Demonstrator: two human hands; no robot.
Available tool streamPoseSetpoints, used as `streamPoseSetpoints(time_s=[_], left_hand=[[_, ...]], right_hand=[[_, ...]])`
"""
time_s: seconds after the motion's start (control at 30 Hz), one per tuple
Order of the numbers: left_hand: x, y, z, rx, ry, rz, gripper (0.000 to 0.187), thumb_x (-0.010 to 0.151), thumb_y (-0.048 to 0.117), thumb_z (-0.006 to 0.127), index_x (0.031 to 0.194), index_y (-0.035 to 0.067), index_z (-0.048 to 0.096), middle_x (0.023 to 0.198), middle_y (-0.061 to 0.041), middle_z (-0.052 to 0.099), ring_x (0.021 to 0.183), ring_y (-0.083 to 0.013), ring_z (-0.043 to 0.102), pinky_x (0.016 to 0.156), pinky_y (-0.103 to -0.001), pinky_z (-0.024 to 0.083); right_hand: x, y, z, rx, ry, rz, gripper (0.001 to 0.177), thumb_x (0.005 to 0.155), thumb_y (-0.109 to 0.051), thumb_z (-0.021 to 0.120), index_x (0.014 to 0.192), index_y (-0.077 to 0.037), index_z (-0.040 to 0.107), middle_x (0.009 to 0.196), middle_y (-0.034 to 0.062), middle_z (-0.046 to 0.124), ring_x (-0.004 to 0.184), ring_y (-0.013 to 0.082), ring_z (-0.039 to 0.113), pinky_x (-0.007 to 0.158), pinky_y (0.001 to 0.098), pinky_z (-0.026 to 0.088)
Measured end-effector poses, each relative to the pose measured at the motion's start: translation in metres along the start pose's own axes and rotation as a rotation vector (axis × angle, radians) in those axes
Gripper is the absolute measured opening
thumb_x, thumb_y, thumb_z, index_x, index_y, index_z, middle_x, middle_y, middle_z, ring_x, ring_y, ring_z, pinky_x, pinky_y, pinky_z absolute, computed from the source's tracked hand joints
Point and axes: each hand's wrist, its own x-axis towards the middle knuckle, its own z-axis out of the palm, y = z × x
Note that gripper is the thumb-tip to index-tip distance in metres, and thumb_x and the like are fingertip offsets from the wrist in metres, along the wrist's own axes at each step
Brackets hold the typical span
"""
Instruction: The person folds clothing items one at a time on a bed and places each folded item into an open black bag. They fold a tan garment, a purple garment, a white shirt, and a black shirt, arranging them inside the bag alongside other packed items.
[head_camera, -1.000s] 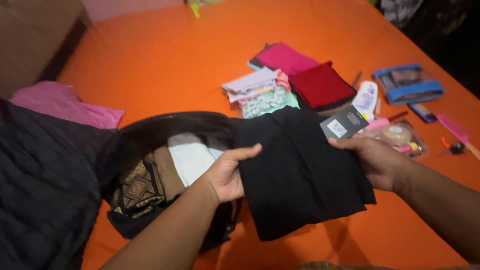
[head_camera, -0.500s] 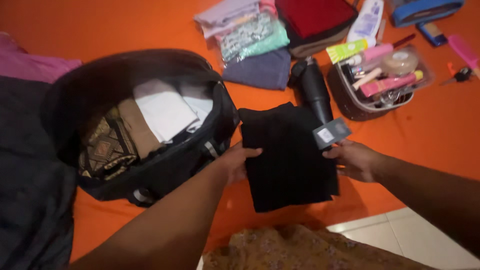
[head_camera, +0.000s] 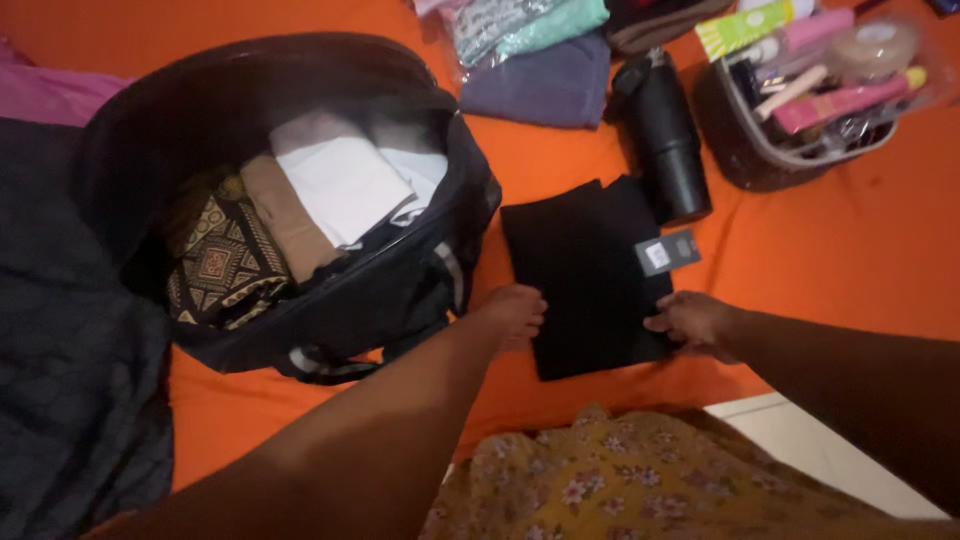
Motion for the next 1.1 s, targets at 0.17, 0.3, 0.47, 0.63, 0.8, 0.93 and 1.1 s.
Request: streamPoseSetpoints(time_s=[0.17,0.3,0.47,0.63,0.8,0.93,1.1], left_hand=[[-0.051,0.037,0.010,0.200,-0.026,-0.025,0.041,0.098,0.039,0.064,0.131,0.019,0.052,0.124,-0.006,0.057,0.109,-0.0241,0.054,0.085,-0.043,0.044],[-0.106,0.067,0.020,0.100,-0.012,0.010,0.060,0.099,0.042,0.066,0.148,0.018,0.043,0.146,-0.011,0.053,0.132,-0.0279,0.052,0.104,-0.048,0.045],[-0.136,0.076,0.023,0.081,0.192,0.033,0.052,0.091,0.032,0.064,0.134,0.003,0.063,0.130,-0.018,0.070,0.116,-0.0355,0.070,0.090,-0.047,0.058],[-0.159,0.076,0.014,-0.031,0.310,-0.068,0.046,0.098,0.028,0.060,0.139,0.006,0.056,0.136,-0.015,0.061,0.124,-0.0363,0.063,0.099,-0.047,0.054],[-0.204,0.064,0.019,-0.521,-0.189,0.069,0.047,0.098,0.019,0.058,0.142,0.002,0.052,0.142,-0.010,0.061,0.125,-0.0291,0.062,0.106,-0.044,0.051],[-0.246,0.029,0.020,-0.585,-0.351,0.060,0.052,0.099,0.018,0.058,0.147,-0.001,0.049,0.146,-0.013,0.059,0.127,-0.0290,0.059,0.111,-0.042,0.048],[-0.290,0.017,0.031,-0.145,0.062,-0.016,0.074,0.092,0.013,0.064,0.156,0.008,0.026,0.152,-0.014,0.047,0.137,-0.0312,0.052,0.114,-0.044,0.047]], right_hand=[[0.000,-0.018,0.046,0.056,0.172,-0.138,0.089,0.092,-0.023,0.089,0.150,0.000,0.026,0.141,0.0208,0.046,0.126,0.0313,0.048,0.104,0.0451,0.043],[-0.050,-0.048,0.102,0.051,0.118,-0.689,0.062,0.083,-0.015,0.072,0.141,-0.008,0.050,0.129,0.0160,0.067,0.115,0.0287,0.066,0.095,0.0417,0.055],[-0.134,-0.064,0.163,0.106,-0.047,-0.546,0.056,0.090,-0.039,0.062,0.141,-0.018,0.054,0.138,0.0044,0.064,0.126,0.0232,0.059,0.100,0.0414,0.049],[-0.172,-0.048,0.170,0.742,-0.088,-0.128,0.065,0.099,-0.056,0.050,0.139,-0.007,0.061,0.145,0.0142,0.057,0.133,0.0359,0.053,0.103,0.0472,0.049],[-0.153,-0.035,0.137,1.157,0.033,0.196,0.066,0.103,-0.056,0.050,0.145,-0.007,0.042,0.140,0.0180,0.049,0.136,0.0476,0.049,0.112,0.0577,0.042],[-0.107,-0.027,0.091,1.314,-0.171,-0.209,0.046,0.097,-0.032,0.056,0.131,-0.002,0.058,0.127,0.0156,0.067,0.119,0.0333,0.064,0.108,0.0482,0.050],[-0.097,-0.029,0.044,1.308,-0.237,-0.391,0.021,0.096,-0.007,0.053,0.113,0.005,0.058,0.119,0.0166,0.065,0.106,0.0292,0.070,0.107,0.0442,0.056]])
